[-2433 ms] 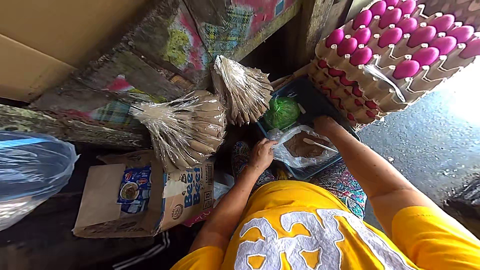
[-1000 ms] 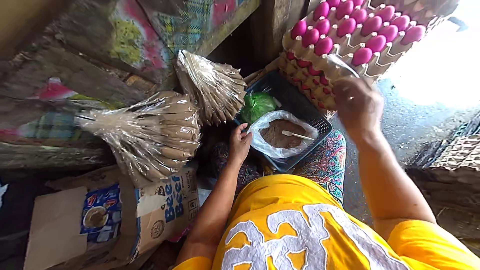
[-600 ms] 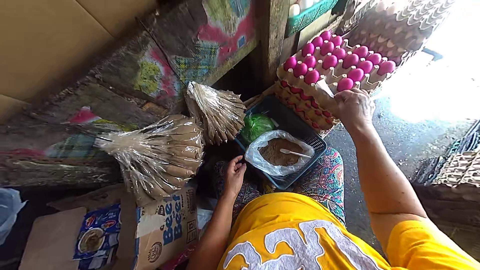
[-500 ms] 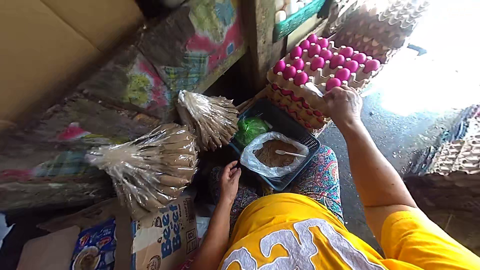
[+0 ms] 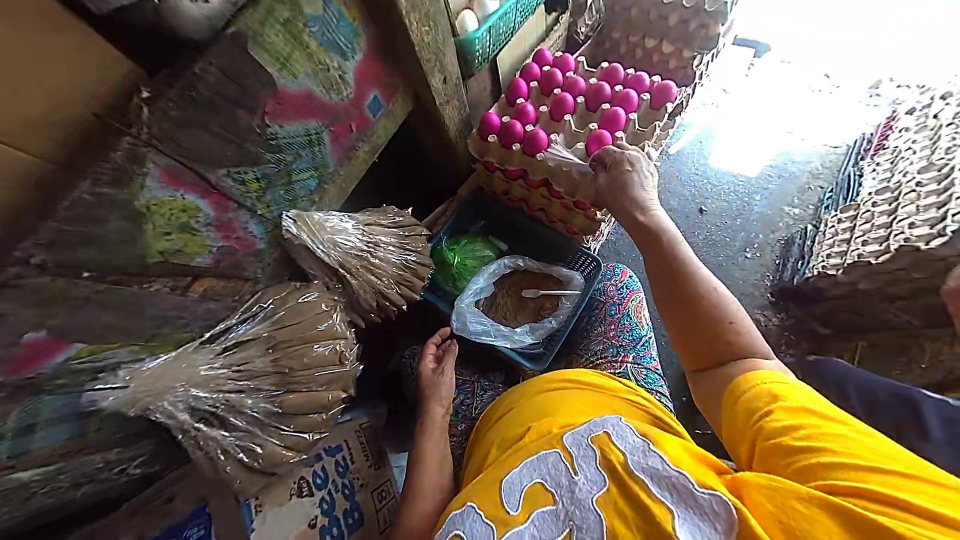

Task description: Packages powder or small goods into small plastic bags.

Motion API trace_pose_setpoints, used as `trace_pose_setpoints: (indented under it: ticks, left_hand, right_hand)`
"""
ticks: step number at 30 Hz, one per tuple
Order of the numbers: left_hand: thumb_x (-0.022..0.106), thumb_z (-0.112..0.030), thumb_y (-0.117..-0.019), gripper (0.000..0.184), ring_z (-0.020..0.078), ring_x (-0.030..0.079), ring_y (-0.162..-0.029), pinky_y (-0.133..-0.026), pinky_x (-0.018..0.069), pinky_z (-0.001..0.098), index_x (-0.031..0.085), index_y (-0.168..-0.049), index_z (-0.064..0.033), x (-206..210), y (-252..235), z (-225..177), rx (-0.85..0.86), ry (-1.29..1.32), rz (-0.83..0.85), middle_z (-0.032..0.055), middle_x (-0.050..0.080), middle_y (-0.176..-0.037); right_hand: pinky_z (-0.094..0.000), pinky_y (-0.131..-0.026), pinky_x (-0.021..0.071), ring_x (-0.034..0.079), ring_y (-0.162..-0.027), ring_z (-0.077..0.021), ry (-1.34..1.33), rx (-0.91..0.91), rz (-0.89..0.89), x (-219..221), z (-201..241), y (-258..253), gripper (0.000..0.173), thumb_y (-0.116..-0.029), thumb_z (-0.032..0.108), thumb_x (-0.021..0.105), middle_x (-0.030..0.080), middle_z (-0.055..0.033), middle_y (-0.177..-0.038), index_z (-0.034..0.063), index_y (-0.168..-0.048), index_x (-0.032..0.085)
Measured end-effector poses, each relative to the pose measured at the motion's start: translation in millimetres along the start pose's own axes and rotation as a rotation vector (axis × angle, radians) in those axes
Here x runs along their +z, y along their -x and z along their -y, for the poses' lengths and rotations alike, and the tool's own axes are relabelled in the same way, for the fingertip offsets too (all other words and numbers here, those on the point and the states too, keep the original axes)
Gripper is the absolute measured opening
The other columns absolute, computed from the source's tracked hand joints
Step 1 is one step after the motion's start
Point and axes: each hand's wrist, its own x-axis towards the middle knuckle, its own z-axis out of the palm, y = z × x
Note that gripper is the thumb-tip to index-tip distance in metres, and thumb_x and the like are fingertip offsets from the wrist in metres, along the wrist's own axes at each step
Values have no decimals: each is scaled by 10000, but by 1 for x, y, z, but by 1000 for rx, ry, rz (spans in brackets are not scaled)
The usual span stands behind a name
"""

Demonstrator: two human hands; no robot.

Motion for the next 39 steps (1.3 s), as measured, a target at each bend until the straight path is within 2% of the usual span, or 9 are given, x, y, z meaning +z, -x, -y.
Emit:
trace_pose_setpoints:
  ticks: [4,10,13,16,21,26,30,34,39]
  left_hand:
    - [548,-57,-1022,354,190,599,-1200,-1016,485,317,546,-1350,77,1,1,5,5,-6,6,219,567,-1383]
    - [544,-66,-1031,350,192,586,-1218,-1033,474,334,549,-1359,59,0,2,6,-18,0,-10,203,566,-1394]
    - [541,-59,-1027,350,194,584,-1216,-1033,473,332,550,-1354,66,-2,3,8,-16,-3,-7,211,559,-1397]
    - [537,-61,-1034,345,193,588,-1198,-1017,476,330,545,-1356,63,-3,5,9,-32,-8,3,211,565,-1384]
    - [544,-71,-1033,336,177,593,-1172,-998,482,318,558,-1345,54,-5,8,9,-37,-10,-4,186,579,-1370]
    - [543,-76,-1033,331,185,584,-1210,-1021,475,333,565,-1336,54,-6,9,13,-40,7,10,185,578,-1381]
    - [544,-99,-1037,334,181,589,-1207,-1012,480,339,570,-1338,42,-6,8,11,-41,-2,10,172,593,-1370]
    - [541,-114,-1042,337,184,593,-1208,-1017,482,347,572,-1343,35,-6,7,8,-45,-16,7,165,597,-1371]
    - [538,-71,-1033,307,166,609,-1191,-1029,486,311,591,-1303,67,1,7,-1,73,-13,-59,186,624,-1317]
  right_hand:
    - [-594,-994,452,593,-1234,-416,50,25,-49,0,1,0,244,-1027,160,557,658,-238,-1226,-17,-1142,679]
    - [-593,-966,473,619,-1171,-400,-144,32,-118,-1,-8,-4,212,-986,152,643,666,-226,-1182,-21,-1100,687]
    - [-555,-981,468,647,-1104,-336,-283,25,-87,-1,-19,-5,205,-995,174,629,694,-175,-1173,45,-1104,746]
    - [-511,-964,474,667,-1027,-273,-437,52,-83,2,-24,-6,211,-995,199,638,719,-150,-1111,58,-1101,755]
    - [-415,-921,488,657,-963,-169,-671,108,-129,2,-28,-11,203,-989,130,624,732,-114,-1058,42,-1128,743]
    - [-273,-809,498,614,-837,-73,-863,89,-244,-2,-25,-12,194,-998,141,633,689,-72,-962,-2,-1118,688]
    - [-240,-710,549,643,-766,-71,-1074,137,-270,0,-29,-17,170,-1023,114,599,666,-48,-924,-8,-1137,626]
    - [-236,-707,579,693,-773,-82,-1237,182,-284,-1,-36,-16,134,-1053,112,561,708,-35,-924,23,-1149,589]
    - [-275,-795,597,702,-852,-98,-1288,-5,-397,-2,-42,-13,106,-1054,94,537,702,-19,-944,33,-1128,583]
